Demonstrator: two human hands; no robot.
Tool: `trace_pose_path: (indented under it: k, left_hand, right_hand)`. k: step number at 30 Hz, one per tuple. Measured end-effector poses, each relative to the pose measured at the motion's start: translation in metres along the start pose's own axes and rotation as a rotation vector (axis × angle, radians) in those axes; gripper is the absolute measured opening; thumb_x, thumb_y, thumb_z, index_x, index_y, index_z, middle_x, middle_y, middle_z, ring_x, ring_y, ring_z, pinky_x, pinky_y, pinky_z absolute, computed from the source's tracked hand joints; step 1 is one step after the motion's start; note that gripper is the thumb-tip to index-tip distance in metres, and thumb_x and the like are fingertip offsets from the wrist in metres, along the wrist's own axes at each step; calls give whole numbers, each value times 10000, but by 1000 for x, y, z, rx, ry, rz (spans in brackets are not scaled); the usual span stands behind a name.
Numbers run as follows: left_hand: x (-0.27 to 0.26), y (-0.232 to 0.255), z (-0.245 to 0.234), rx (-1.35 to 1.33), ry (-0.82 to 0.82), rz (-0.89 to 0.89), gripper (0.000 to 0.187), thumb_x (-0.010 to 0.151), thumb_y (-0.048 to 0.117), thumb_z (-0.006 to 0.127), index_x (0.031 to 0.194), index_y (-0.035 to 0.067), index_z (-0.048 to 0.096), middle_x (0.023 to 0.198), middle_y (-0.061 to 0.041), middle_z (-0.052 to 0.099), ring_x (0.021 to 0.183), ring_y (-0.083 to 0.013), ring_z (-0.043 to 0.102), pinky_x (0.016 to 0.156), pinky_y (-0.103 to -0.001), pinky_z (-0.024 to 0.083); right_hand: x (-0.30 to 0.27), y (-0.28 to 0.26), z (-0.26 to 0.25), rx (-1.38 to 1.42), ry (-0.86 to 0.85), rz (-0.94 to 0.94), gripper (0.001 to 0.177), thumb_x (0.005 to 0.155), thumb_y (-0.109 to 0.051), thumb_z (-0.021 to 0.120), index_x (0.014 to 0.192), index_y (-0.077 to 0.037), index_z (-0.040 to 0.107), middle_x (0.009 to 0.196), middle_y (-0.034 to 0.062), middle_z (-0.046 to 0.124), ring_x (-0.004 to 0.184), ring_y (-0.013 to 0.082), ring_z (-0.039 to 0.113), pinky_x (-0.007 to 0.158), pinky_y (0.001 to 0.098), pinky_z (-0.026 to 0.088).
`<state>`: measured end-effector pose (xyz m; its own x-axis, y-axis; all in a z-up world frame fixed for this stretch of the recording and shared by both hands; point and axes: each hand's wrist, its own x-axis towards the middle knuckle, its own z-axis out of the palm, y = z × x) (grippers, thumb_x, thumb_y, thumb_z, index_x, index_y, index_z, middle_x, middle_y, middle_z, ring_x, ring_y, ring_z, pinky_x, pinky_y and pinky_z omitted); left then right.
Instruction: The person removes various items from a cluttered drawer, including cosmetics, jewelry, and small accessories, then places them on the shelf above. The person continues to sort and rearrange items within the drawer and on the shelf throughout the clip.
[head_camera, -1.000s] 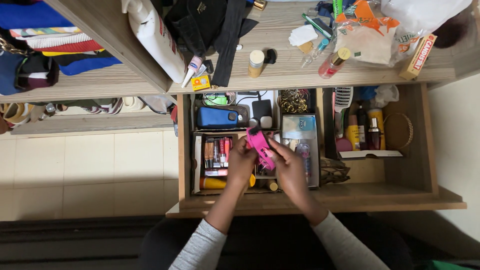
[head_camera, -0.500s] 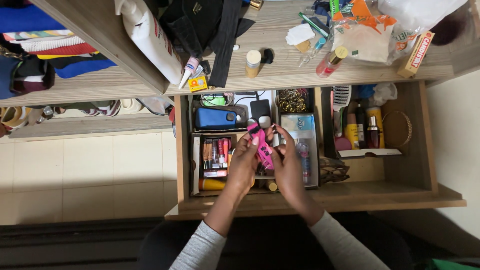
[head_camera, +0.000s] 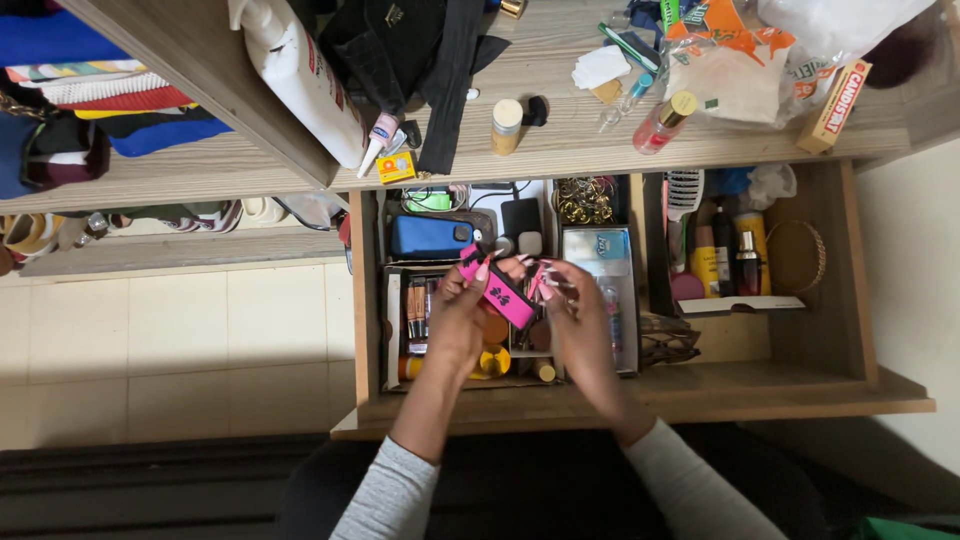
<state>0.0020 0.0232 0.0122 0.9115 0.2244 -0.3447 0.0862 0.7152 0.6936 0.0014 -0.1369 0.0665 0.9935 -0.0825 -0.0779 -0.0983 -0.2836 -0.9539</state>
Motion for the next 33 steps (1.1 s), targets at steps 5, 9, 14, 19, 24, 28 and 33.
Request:
trace_pose_path:
  k: [5, 9, 14, 19, 24, 28, 33]
  left_hand:
    - [-18, 26, 30, -151, -267, -308, 257, 996, 117, 584, 1229, 30, 645, 1175, -280, 709, 1065, -370, 721, 923, -537, 590]
    - [-17, 21, 16, -146, -253, -314, 221, 982, 100, 604, 1189, 36, 649, 1143, -255, 728, 1058, -356, 729, 958, -521, 573]
    - [-12, 35, 10, 91, -181, -220, 246, 920, 127, 708, 1163, 108, 743, 1063, -116, 671, 985, -283, 664, 1008, -466, 494]
    - [11, 3, -22, 77, -69, -151, 204, 905, 118, 740, 1107, 133, 764, 1030, -47, 728, 956, -177, 698, 938, -347, 550]
    - [0, 12, 3, 32, -36, -127, 235, 905, 112, 745, 1140, 112, 750, 1111, -91, 747, 1027, -218, 724, 969, -381, 585]
    - [-5, 20, 9, 128, -7, -66, 264, 878, 128, 772, 1140, 104, 745, 1068, -99, 736, 985, -225, 712, 963, -402, 589]
    - [5, -2, -7, 146, 34, -22, 269, 864, 84, 793, 1120, 93, 712, 974, -19, 660, 935, -187, 711, 858, -350, 638]
  right_hand:
    - [-3, 14, 2, 870, -330, 575, 292, 922, -166, 696, 1200, -78, 702, 1157, 194, 671, 1106, 410, 695, 1015, 601, 520]
    - [5, 9, -9, 826, -300, 502, 300, 922, -87, 672, 1215, -25, 663, 1016, 153, 654, 936, 323, 699, 953, 523, 546]
    - [20, -38, -28, 593, -47, 373, 444, 1031, -46, 462, 1469, -2, 401, 954, 136, 565, 906, 255, 618, 983, 431, 535]
    - [21, -46, -34, 302, -102, 209, 381, 1038, -90, 493, 1412, -25, 519, 1005, 193, 609, 960, 305, 646, 954, 451, 508]
    - [12, 56, -6, 356, -359, 219, 522, 934, -247, 735, 1394, -29, 619, 956, 224, 682, 834, 262, 646, 870, 418, 528]
    - [11, 17, -10, 385, -210, 166, 328, 815, -119, 860, 1108, -4, 765, 873, 99, 674, 776, 141, 585, 742, 279, 507]
    - [32, 5, -40, 206, -188, 141, 348, 750, -65, 868, 1088, -39, 790, 865, 66, 666, 790, 125, 571, 740, 265, 517]
